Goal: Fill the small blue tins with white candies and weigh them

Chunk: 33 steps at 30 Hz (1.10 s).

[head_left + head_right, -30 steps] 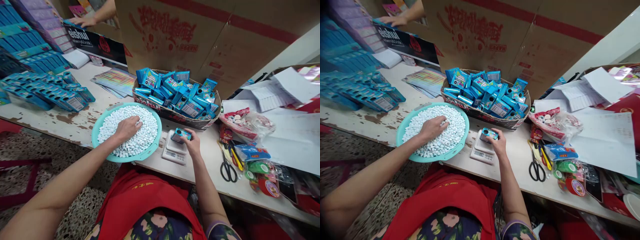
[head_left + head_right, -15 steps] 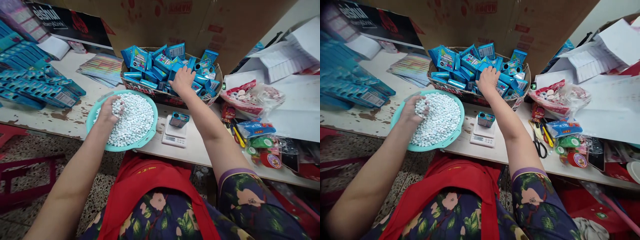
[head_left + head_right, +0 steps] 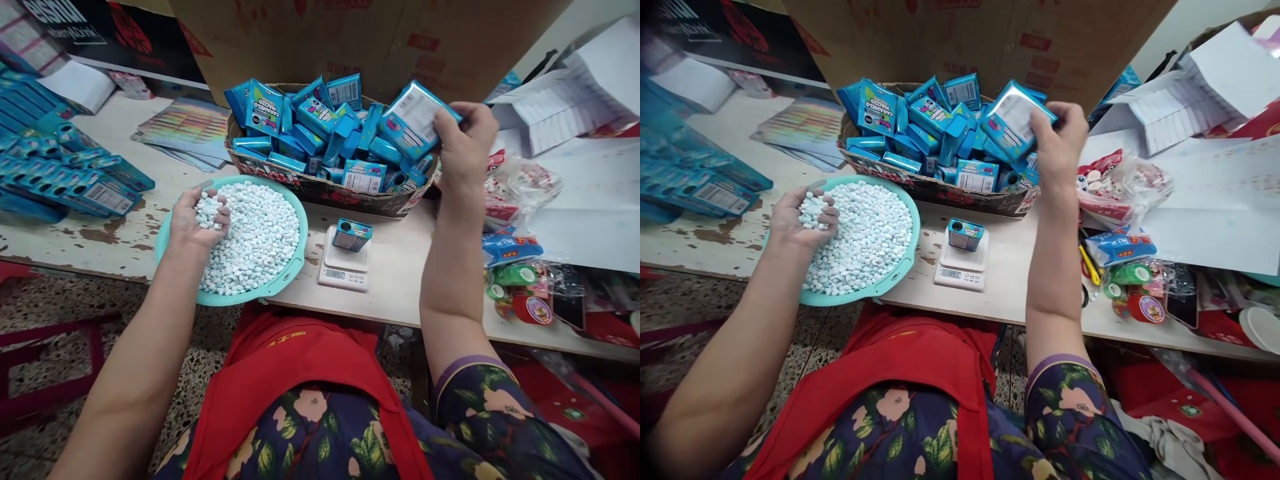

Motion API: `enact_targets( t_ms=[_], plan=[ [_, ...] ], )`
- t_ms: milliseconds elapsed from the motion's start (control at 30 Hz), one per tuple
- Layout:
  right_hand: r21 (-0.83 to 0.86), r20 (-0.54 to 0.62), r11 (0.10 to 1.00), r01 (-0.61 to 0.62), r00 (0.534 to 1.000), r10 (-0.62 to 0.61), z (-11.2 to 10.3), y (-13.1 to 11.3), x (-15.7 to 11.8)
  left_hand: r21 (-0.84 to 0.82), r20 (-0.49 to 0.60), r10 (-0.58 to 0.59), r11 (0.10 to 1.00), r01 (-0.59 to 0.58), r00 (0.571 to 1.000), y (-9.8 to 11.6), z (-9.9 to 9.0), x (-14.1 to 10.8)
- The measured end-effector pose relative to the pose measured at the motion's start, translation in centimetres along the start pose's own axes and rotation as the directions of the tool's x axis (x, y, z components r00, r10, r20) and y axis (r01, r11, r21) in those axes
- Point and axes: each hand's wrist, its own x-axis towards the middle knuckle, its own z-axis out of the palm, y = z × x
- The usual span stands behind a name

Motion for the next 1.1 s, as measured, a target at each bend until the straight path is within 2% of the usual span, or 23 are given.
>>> enact_targets(
  t_ms=[33, 67, 100, 167, 267, 333, 400, 467, 533, 600, 667, 800, 867, 967, 1033, 1100],
  plan=[
    [-0.026, -0.087, 1.000, 0.001, 0.996, -0.004, -1.8, 0.6, -2.1, 0.002, -0.004, 0.002, 1.000, -0.002, 1.000, -0.1, 0.1, -0.1],
    [-0.054, -0.098, 0.999, 0.000, 0.995, -0.005, -3.5, 1.2, -4.5, 0.003, -0.014, 0.004, 1.000, -0.004, 1.000, -0.1, 0.2, -0.3],
    [-0.077, -0.050, 0.997, -0.018, 0.999, 0.014, -4.9, 1.9, -7.0, 0.002, -0.027, 0.005, 1.000, -0.005, 1.000, -0.2, 0.3, -0.4],
    [-0.102, 0.118, 0.993, -0.053, 0.991, 0.064, -6.6, 3.4, -12.0, -0.007, -0.047, 0.007, 1.000, -0.008, 0.999, -0.3, 0.6, -0.5],
    [-0.183, 0.320, 0.978, -0.096, 0.935, 0.152, -6.4, 5.8, -17.9, -0.024, -0.068, 0.025, 0.999, -0.026, 0.997, -0.3, 0.9, -0.6],
    [-0.214, 0.387, 0.970, -0.117, 0.901, 0.194, -5.4, 7.2, -20.6, -0.040, -0.091, 0.033, 0.999, -0.037, 0.995, -0.2, 0.9, -0.6],
    [-0.241, 0.359, 0.961, -0.135, 0.907, 0.218, -4.6, 8.1, -22.6, -0.067, -0.094, 0.025, 0.997, -0.032, 0.995, 0.0, 0.8, -0.5],
    [-0.275, 0.285, 0.946, -0.174, 0.925, 0.253, -4.4, 8.6, -24.2, -0.091, -0.062, 0.015, 0.996, -0.021, 0.998, 0.2, 0.5, -0.4],
    [-0.267, 0.231, 0.931, -0.248, 0.922, 0.312, -4.6, 8.7, -25.7, -0.100, -0.030, 0.010, 0.995, -0.013, 0.999, 0.2, 0.3, -0.4],
    [-0.197, 0.188, 0.917, -0.346, 0.905, 0.382, -4.7, 8.5, -27.0, -0.089, -0.015, 0.000, 0.996, -0.002, 1.000, 0.0, 0.2, -0.4],
    [-0.102, 0.093, 0.889, -0.447, 0.885, 0.456, -4.7, 8.2, -28.0, -0.063, -0.008, -0.024, 0.998, 0.023, 1.000, -0.2, 0.2, -0.6],
    [0.158, -0.109, 0.790, -0.592, 0.785, 0.610, -4.6, 7.5, -28.8, -0.017, 0.002, -0.038, 0.999, 0.038, 0.999, -0.3, 0.1, -1.0],
    [0.278, -0.168, 0.768, -0.577, 0.758, 0.631, -4.8, 7.3, -28.6, -0.009, 0.007, -0.026, 1.000, 0.026, 1.000, 0.0, -0.1, -1.1],
    [0.397, -0.237, 0.774, -0.493, 0.760, 0.605, -5.4, 6.9, -27.5, -0.021, -0.006, -0.006, 1.000, 0.005, 1.000, 0.3, -0.3, -1.2],
    [0.465, -0.225, 0.771, -0.434, 0.785, 0.578, -5.6, 6.2, -26.2, -0.045, -0.031, 0.005, 0.999, -0.006, 1.000, 0.3, -0.3, -1.1],
    [0.499, -0.156, 0.772, -0.394, 0.835, 0.527, -5.4, 4.8, -24.7, -0.071, -0.061, 0.009, 0.997, -0.013, 0.998, 0.1, -0.2, -1.0]
  ],
)
